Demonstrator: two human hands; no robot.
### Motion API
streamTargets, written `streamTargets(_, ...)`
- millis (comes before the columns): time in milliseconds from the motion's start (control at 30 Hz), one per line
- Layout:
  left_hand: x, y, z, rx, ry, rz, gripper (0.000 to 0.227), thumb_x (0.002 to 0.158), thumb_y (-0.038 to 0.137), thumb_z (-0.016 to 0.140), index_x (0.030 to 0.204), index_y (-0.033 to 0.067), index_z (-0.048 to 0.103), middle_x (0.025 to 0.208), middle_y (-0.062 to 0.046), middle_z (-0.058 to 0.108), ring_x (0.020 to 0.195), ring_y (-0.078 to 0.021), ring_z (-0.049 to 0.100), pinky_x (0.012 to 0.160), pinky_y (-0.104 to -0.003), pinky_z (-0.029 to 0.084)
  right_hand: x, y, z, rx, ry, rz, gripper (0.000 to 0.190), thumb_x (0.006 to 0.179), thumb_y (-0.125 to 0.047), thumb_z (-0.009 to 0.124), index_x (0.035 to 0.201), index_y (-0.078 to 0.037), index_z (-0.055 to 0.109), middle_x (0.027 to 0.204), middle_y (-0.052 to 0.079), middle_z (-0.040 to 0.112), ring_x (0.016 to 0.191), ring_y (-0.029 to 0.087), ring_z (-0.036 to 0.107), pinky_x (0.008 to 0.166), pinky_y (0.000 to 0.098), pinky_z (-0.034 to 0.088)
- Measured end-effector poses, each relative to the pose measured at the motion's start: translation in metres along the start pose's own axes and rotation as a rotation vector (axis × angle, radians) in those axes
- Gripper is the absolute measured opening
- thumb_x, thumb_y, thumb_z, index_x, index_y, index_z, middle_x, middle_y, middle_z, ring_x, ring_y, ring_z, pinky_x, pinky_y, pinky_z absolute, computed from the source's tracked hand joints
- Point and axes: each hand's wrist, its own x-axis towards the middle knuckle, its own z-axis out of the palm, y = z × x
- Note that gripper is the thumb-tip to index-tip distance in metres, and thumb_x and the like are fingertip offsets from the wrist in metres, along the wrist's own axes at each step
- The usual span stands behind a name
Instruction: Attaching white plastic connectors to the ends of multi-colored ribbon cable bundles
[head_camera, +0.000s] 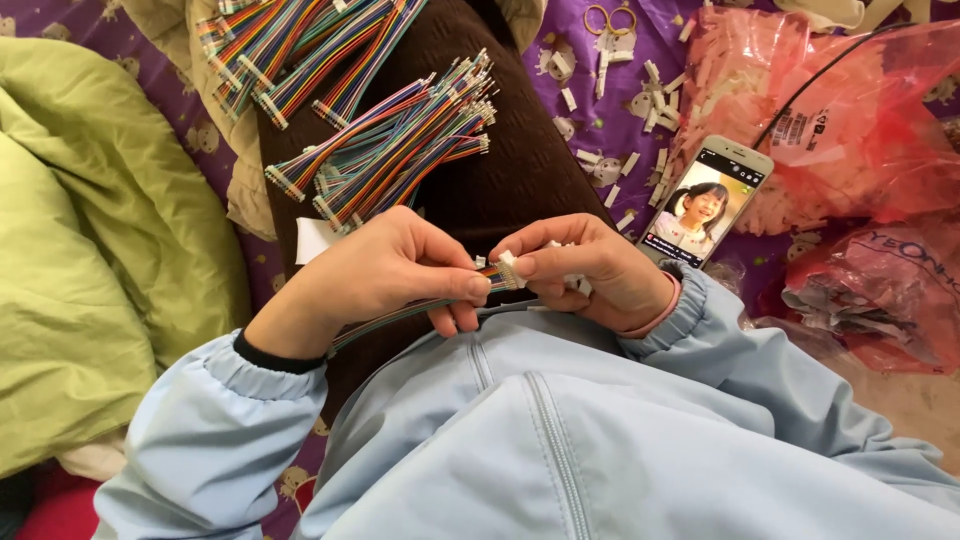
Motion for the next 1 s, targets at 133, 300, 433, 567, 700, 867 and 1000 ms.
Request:
streamTargets(133,0.000,0.001,0.000,0.005,0.009,0.006,0.012,0.077,0.004,0.065,0.075,-0.0061,0.072,0.061,-0.020,0.070,0.051,-0.0210,0.069,0.055,-0.028,0.057,-0.001,0.001,0.001,-0.014,0.001,-0.023,0.018,0.071,0.006,0.065,0.089,0.009,0.067,0.049,0.007,0.041,0.044,0.011,0.041,0.033,0.0152,0.025)
streamTargets(300,0.000,0.002,0.001,0.015,0.010,0.016,0.012,0.076,0.004,0.066,0.074,-0.0061,0.072,0.060,-0.020,0.070,0.050,-0.0208,0.069,0.054,-0.027,0.057,0.000,0.000,0.002,-0.014,0.002,-0.032,0.019,0.072,0.007,0.064,0.091,0.009,0.067,0.049,0.006,0.040,0.044,0.011,0.042,0.033,0.0151,0.025)
streamTargets(433,0.001,0.002,0.001,0.008,0.009,-0.009,0.012,0.076,0.004,0.066,0.075,-0.0062,0.072,0.061,-0.020,0.070,0.050,-0.0209,0.069,0.054,-0.026,0.056,0.000,0.001,0.002,-0.007,-0.001,-0.047,0.021,0.072,0.006,0.064,0.093,0.009,0.067,0.051,0.007,0.043,0.045,0.009,0.042,0.033,0.0147,0.025)
streamTargets(567,0.001,0.005,0.001,0.006,0.018,-0.039,0.012,0.077,0.004,0.065,0.075,-0.0065,0.072,0.061,-0.021,0.070,0.051,-0.0215,0.069,0.055,-0.026,0.056,-0.001,0.002,0.004,-0.015,-0.001,-0.068,0.022,0.073,0.006,0.064,0.095,0.008,0.067,0.050,0.005,0.042,0.045,0.009,0.043,0.033,0.0143,0.026)
streamTargets(700,-0.002,0.010,0.003,0.059,0.033,-0.066,0.012,0.077,0.002,0.064,0.075,-0.0073,0.071,0.061,-0.020,0.070,0.051,-0.0210,0.069,0.055,-0.026,0.056,-0.002,0.000,0.008,-0.051,0.011,-0.075,0.022,0.074,0.006,0.064,0.096,0.009,0.067,0.050,0.005,0.042,0.045,0.010,0.042,0.033,0.0146,0.025)
streamTargets(867,-0.002,0.012,0.000,0.060,0.021,-0.075,0.014,0.078,0.004,0.063,0.076,-0.0067,0.071,0.063,-0.020,0.071,0.052,-0.0211,0.070,0.055,-0.026,0.056,-0.001,0.005,0.004,-0.031,0.005,-0.077,0.022,0.075,0.005,0.064,0.097,0.009,0.066,0.051,0.006,0.044,0.045,0.009,0.041,0.033,0.0143,0.025)
streamTargets(1000,0.000,0.012,0.000,0.075,0.013,-0.061,0.013,0.077,0.003,0.063,0.075,-0.0066,0.072,0.062,-0.020,0.070,0.051,-0.0210,0.070,0.055,-0.026,0.056,0.000,0.006,0.001,-0.005,-0.001,-0.070,0.022,0.075,0.005,0.064,0.097,0.008,0.066,0.051,0.005,0.043,0.045,0.009,0.041,0.033,0.0144,0.024)
